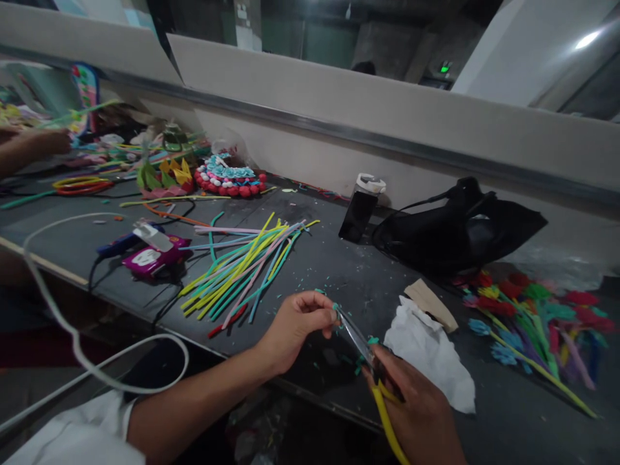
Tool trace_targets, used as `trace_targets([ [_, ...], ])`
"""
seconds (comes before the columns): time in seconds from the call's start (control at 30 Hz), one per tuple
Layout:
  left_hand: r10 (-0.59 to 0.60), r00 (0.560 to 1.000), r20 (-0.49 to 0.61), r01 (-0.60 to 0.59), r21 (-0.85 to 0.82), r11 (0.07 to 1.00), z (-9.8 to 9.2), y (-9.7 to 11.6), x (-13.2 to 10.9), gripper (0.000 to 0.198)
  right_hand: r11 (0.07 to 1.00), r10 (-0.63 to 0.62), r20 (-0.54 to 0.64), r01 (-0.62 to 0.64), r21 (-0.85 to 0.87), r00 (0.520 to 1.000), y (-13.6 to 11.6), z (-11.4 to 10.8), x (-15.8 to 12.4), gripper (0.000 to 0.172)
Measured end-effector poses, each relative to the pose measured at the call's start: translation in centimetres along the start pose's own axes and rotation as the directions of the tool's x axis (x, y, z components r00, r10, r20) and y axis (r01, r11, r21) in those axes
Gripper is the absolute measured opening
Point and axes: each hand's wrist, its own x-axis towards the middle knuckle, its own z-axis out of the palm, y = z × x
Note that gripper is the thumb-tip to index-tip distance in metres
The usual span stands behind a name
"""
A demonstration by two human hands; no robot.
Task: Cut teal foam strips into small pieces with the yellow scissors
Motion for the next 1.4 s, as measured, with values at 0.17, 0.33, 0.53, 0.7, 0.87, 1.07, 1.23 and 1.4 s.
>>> trace_targets([
  [0.17, 0.008, 1.0, 0.029, -0.008, 0.003, 1.0, -0.1, -0.3, -0.1, 0.012, 0.955, 0.266, 0.007, -0.265, 0.131, 0.964, -0.8, 0.0, 0.7, 0.027],
  [0.33, 0.07, 0.993, 0.09, -0.075, 0.054, 0.996, 0.3, -0.7, -0.5, 0.009, 0.591, 0.566, 0.225, -0.581, 0.559, 0.793, -2.2, -0.8, 2.2, 0.038],
  [0.53, 0.144, 0.94, 0.309, -0.198, 0.151, 0.969, 1.2, -1.8, -1.5, 0.006, 0.157, 0.6, 0.501, -0.706, 0.69, 0.623, -3.1, -1.0, 2.0, 0.064],
  [0.7, 0.123, 0.927, 0.353, -0.193, 0.169, 0.967, 1.3, -2.3, -1.8, 0.006, 0.04, 0.543, 0.558, -0.683, 0.729, 0.628, -3.8, -0.8, 2.1, 0.062],
  [0.87, 0.08, 0.927, 0.367, -0.145, 0.154, 0.977, 1.0, -2.1, -1.7, 0.006, -0.097, 0.552, 0.555, -0.613, 0.784, 0.622, -4.4, -1.0, 2.3, 0.058],
  [1.07, 0.065, 0.913, 0.403, -0.144, 0.169, 0.975, 0.8, -1.9, -1.6, 0.008, -0.127, 0.483, 0.555, -0.574, 0.809, 0.677, -4.0, -1.1, 1.9, 0.051],
  [1.23, 0.056, 0.906, 0.42, -0.148, 0.19, 0.971, 0.7, -1.9, -1.5, 0.008, -0.039, 0.482, 0.526, -0.583, 0.812, 0.701, -3.8, -0.9, 2.1, 0.051],
  [1.4, -0.034, 0.949, 0.313, -0.012, 0.145, 0.989, 1.2, -2.6, -1.6, 0.016, 0.23, 0.553, 0.423, -0.62, 0.75, 0.717, -3.2, -0.6, 2.0, 0.049],
])
